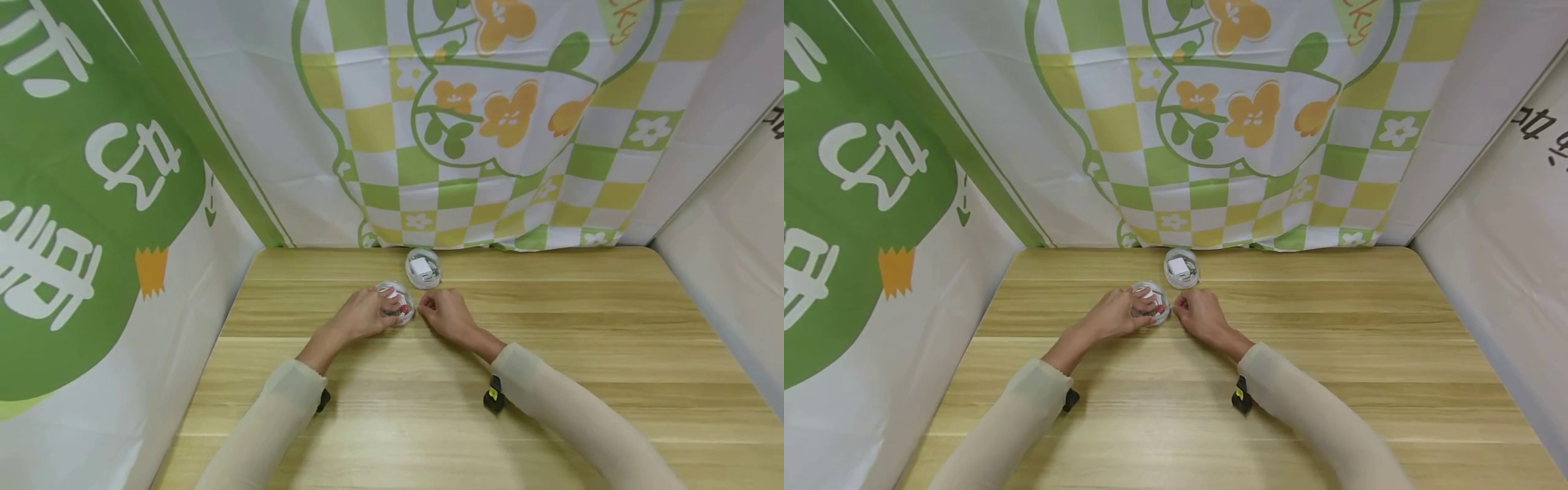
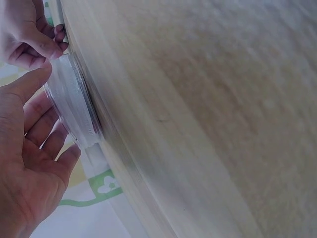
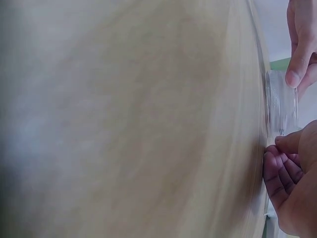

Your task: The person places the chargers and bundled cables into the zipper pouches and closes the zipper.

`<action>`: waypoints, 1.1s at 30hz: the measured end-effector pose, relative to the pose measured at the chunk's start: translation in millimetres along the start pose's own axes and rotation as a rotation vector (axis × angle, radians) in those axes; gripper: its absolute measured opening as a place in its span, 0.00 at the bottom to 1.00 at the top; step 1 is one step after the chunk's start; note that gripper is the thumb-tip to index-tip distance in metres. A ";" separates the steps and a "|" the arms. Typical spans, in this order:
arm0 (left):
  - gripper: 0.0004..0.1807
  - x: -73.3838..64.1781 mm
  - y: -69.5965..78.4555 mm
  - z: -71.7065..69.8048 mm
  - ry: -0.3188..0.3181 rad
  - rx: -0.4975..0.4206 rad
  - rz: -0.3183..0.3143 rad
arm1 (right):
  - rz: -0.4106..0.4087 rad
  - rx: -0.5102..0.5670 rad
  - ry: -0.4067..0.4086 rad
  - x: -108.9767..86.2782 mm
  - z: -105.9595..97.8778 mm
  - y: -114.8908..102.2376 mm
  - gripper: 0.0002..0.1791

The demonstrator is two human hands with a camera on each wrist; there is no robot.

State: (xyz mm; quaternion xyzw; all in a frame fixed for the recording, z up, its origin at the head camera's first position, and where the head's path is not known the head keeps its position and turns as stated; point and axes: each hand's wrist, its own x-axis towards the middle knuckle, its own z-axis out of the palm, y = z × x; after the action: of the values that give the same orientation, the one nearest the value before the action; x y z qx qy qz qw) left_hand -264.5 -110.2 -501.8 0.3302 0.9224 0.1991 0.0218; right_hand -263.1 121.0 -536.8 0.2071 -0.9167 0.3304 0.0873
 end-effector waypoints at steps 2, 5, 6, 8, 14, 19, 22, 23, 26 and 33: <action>0.19 -0.6 -0.6 0.1 0.005 -0.009 0.000 | 0.004 -0.011 0.008 2.8 1.9 -0.2 0.06; 0.19 -1.2 -1.8 0.3 0.009 -0.012 0.002 | 0.014 -0.021 0.009 6.4 4.5 -0.8 0.06; 0.19 -1.3 -2.3 0.4 0.011 -0.010 0.002 | 0.015 -0.022 0.009 7.3 5.3 -0.7 0.07; 0.19 -1.0 -3.3 0.7 0.012 -0.006 0.003 | 0.015 -0.024 0.013 8.7 6.4 -0.6 0.06; 0.19 0.5 -3.9 1.3 0.014 -0.015 0.009 | 0.014 -0.023 0.031 8.9 7.1 -0.1 0.06; 0.19 0.5 -3.9 2.0 0.011 -0.017 0.015 | 0.017 -0.022 0.026 7.2 5.9 -0.9 0.06; 0.19 -0.5 -3.8 1.9 0.018 -0.008 0.026 | 0.015 -0.021 0.017 6.6 5.4 -1.7 0.05; 0.19 -1.0 -3.8 1.7 0.023 -0.003 0.031 | 0.013 -0.019 0.014 6.5 5.3 -1.8 0.05; 0.19 -1.3 -3.4 1.0 0.035 0.000 0.033 | 0.012 -0.014 0.005 7.4 4.3 -1.8 0.05; 0.18 -1.9 -1.9 -0.4 0.083 -0.027 0.034 | -0.001 -0.041 -0.016 8.1 -1.6 -2.3 0.03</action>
State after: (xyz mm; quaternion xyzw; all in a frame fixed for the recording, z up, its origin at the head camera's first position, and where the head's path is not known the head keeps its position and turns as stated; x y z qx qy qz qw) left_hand -264.1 -112.8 -502.3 0.3371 0.9140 0.2254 -0.0154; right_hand -269.4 117.8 -531.8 0.2084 -0.9238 0.3099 0.0841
